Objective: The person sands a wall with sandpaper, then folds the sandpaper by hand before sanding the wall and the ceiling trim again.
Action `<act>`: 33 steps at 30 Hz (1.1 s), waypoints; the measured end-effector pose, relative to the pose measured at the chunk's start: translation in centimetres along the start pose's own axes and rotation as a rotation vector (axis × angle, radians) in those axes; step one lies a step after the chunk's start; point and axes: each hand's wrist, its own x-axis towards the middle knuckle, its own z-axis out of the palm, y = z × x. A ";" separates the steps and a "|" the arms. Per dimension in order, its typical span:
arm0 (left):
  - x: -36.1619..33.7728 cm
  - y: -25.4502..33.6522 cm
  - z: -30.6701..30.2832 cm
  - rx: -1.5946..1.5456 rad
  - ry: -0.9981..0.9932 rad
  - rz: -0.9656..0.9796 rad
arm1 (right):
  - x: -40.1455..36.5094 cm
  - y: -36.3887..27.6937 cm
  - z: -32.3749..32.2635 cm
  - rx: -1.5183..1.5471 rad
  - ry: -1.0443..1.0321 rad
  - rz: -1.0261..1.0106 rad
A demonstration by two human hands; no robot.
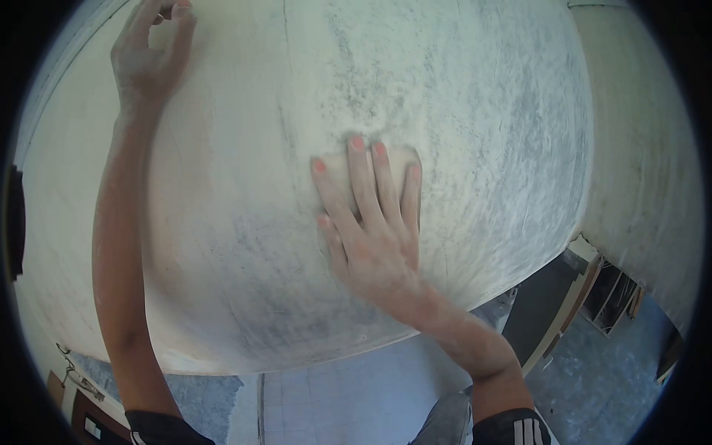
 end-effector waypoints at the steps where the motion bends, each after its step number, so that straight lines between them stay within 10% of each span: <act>1: 0.1 0.4 -0.3 0.051 -0.045 0.014 | 0.1 0.2 0.1 0.005 0.016 -0.010; 33: -0.7 -0.6 0.2 -0.048 -0.036 -0.049 | 7.2 0.0 1.4 0.169 0.130 -0.017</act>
